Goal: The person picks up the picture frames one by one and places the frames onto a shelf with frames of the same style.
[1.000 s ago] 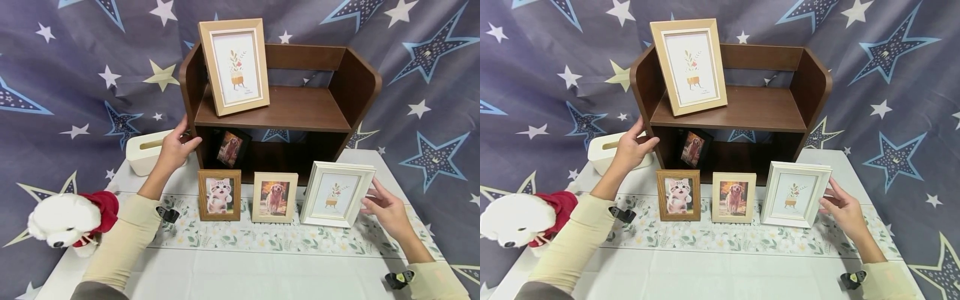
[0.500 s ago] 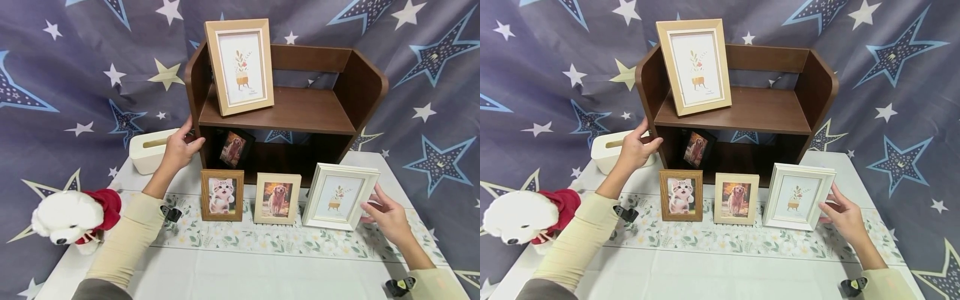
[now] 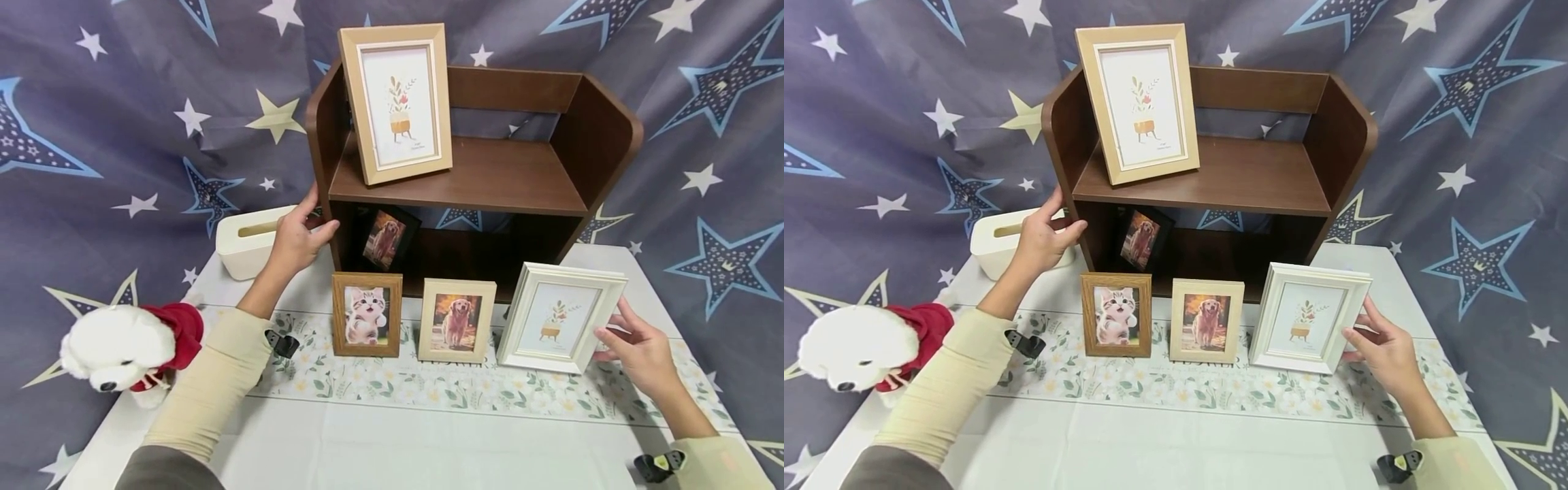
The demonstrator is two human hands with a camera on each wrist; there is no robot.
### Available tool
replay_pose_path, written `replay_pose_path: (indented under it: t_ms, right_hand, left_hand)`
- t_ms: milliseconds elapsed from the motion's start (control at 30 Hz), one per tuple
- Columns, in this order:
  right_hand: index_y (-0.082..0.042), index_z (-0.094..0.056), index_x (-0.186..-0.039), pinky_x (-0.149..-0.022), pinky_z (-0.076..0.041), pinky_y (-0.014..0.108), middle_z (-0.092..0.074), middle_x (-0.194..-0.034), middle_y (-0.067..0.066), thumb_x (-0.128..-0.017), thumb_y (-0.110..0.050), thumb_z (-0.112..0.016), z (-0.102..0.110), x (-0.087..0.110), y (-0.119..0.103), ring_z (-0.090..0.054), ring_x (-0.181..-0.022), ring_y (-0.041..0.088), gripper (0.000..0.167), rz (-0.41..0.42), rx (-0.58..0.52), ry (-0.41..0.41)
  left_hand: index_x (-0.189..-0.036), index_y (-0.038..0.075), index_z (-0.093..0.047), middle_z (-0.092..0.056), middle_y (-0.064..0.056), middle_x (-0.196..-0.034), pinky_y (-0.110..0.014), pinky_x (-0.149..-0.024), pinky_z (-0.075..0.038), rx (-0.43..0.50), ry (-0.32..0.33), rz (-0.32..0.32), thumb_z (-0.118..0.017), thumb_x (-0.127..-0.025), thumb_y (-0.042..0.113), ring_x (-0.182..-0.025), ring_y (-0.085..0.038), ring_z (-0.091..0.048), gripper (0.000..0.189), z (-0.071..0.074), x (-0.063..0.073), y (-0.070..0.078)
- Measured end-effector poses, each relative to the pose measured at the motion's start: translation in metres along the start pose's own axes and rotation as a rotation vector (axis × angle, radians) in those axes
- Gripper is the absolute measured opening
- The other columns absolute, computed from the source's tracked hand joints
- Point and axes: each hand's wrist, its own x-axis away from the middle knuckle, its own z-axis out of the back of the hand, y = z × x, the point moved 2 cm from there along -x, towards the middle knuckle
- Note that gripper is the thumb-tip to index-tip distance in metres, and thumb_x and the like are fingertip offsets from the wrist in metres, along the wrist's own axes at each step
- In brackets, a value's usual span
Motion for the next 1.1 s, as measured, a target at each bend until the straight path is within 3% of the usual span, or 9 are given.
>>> replay_pose_path:
  t_ms: [233, 467, 700, 833, 933, 1100]
  right_hand:
    - [-0.012, -0.032, -0.158, -0.054, -0.061, 0.032, -0.075, -0.108, -0.014, -0.091, 0.018, -0.061, 0.001, -0.002, -0.004, -0.075, -0.088, 0.001, 0.079, 0.004, -0.069, -0.006]
    - [-0.01, -0.032, -0.158, -0.053, -0.061, 0.031, -0.075, -0.109, -0.013, -0.091, 0.02, -0.06, 0.002, -0.011, -0.02, -0.075, -0.088, 0.002, 0.079, 0.048, -0.067, -0.018]
    - [-0.007, -0.036, -0.157, -0.052, -0.061, 0.03, -0.077, -0.107, -0.01, -0.088, 0.026, -0.058, 0.005, -0.015, -0.042, -0.076, -0.087, 0.004, 0.079, 0.095, -0.104, -0.024]
    - [-0.005, -0.037, -0.156, -0.052, -0.061, 0.03, -0.077, -0.107, -0.008, -0.086, 0.028, -0.057, 0.008, -0.018, -0.055, -0.076, -0.087, 0.005, 0.08, 0.116, -0.142, -0.018]
    - [-0.004, -0.036, -0.157, -0.051, -0.061, 0.031, -0.078, -0.108, -0.007, -0.086, 0.03, -0.056, 0.012, -0.02, -0.065, -0.076, -0.089, 0.005, 0.08, 0.129, -0.141, -0.011]
    - [-0.006, -0.036, -0.157, -0.05, -0.061, 0.031, -0.078, -0.108, -0.007, -0.086, 0.029, -0.057, 0.014, -0.025, -0.078, -0.075, -0.09, 0.004, 0.082, 0.129, -0.121, -0.01]
  left_hand:
    - [-0.157, 0.01, -0.039, -0.053, -0.022, -0.149, -0.043, -0.092, -0.06, 0.017, -0.002, -0.021, -0.074, -0.089, -0.001, -0.109, -0.044, -0.069, 0.078, 0.0, -0.002, 0.0]
    - [-0.157, 0.012, -0.039, -0.053, -0.021, -0.15, -0.036, -0.089, -0.06, 0.015, 0.001, -0.038, -0.075, -0.089, -0.001, -0.108, -0.042, -0.07, 0.078, 0.0, -0.001, 0.0]
    - [-0.158, 0.009, -0.038, -0.049, -0.021, -0.154, -0.048, -0.092, -0.058, 0.021, -0.011, -0.039, -0.073, -0.09, -0.003, -0.111, -0.042, -0.068, 0.077, 0.0, 0.001, -0.001]
    - [-0.158, 0.009, -0.038, -0.048, -0.02, -0.155, -0.046, -0.093, -0.058, 0.012, -0.009, -0.052, -0.073, -0.089, -0.003, -0.114, -0.039, -0.067, 0.077, 0.0, 0.0, 0.0]
    - [-0.158, 0.009, -0.038, -0.047, -0.019, -0.155, -0.04, -0.094, -0.059, 0.013, -0.01, -0.06, -0.073, -0.089, -0.003, -0.116, -0.04, -0.065, 0.078, -0.002, -0.002, 0.0]
    - [-0.158, 0.01, -0.037, -0.048, -0.02, -0.155, -0.009, -0.08, -0.057, 0.004, -0.013, -0.041, -0.074, -0.09, -0.002, -0.11, -0.044, -0.068, 0.078, -0.001, 0.0, 0.0]
